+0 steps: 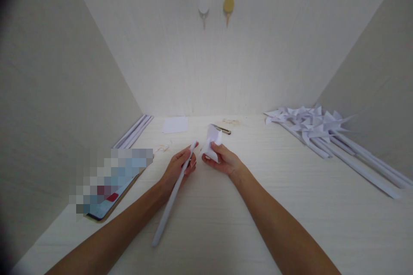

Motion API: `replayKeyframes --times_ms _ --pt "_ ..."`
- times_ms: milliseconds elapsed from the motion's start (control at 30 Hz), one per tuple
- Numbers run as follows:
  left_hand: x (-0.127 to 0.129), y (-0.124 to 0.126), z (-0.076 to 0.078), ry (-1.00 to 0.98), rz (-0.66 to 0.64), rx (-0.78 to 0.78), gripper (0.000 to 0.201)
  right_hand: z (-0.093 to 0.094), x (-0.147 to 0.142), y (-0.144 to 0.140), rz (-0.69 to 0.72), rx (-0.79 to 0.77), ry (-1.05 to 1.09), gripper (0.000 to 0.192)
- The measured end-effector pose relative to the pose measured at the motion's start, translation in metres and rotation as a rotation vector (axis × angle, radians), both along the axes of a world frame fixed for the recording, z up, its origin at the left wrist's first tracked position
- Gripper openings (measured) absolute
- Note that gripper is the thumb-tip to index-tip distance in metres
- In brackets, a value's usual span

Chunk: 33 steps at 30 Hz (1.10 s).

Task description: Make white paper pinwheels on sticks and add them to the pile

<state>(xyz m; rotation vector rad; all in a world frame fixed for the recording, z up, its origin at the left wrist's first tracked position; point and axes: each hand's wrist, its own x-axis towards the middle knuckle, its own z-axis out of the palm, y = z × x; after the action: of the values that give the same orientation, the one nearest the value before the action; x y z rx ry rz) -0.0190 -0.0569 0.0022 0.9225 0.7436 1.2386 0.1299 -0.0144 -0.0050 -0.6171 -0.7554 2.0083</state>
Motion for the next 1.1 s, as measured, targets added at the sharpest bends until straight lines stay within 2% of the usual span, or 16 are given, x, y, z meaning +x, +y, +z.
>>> replayKeyframes --times_ms 100,300,633,767,933,1033,1100 --pt "0.003 -0.004 0.005 -0.023 -0.05 0.002 0.044 -0.001 0.0 -0.002 0.089 0.028 -0.016 0.035" --pt "0.005 -0.007 0.007 0.016 -0.147 0.008 0.042 -0.004 -0.001 0.0 0.089 0.029 -0.046 0.035" --pt "0.003 -0.004 0.0 0.146 -0.145 0.053 0.055 0.002 -0.005 -0.001 -0.007 0.007 -0.102 0.031" --pt "0.004 -0.003 0.0 0.214 -0.112 0.055 0.053 0.006 -0.011 -0.002 -0.037 0.049 -0.114 0.029" --pt "0.004 -0.002 -0.001 0.166 -0.119 0.044 0.041 0.01 -0.015 -0.003 -0.07 0.155 -0.147 0.032" --pt "0.004 -0.002 0.0 0.165 -0.101 0.04 0.036 0.007 -0.015 -0.003 -0.033 0.182 -0.21 0.031" --pt "0.005 -0.004 0.002 0.162 -0.1 0.031 0.035 0.004 -0.013 -0.002 -0.059 0.226 -0.254 0.029"
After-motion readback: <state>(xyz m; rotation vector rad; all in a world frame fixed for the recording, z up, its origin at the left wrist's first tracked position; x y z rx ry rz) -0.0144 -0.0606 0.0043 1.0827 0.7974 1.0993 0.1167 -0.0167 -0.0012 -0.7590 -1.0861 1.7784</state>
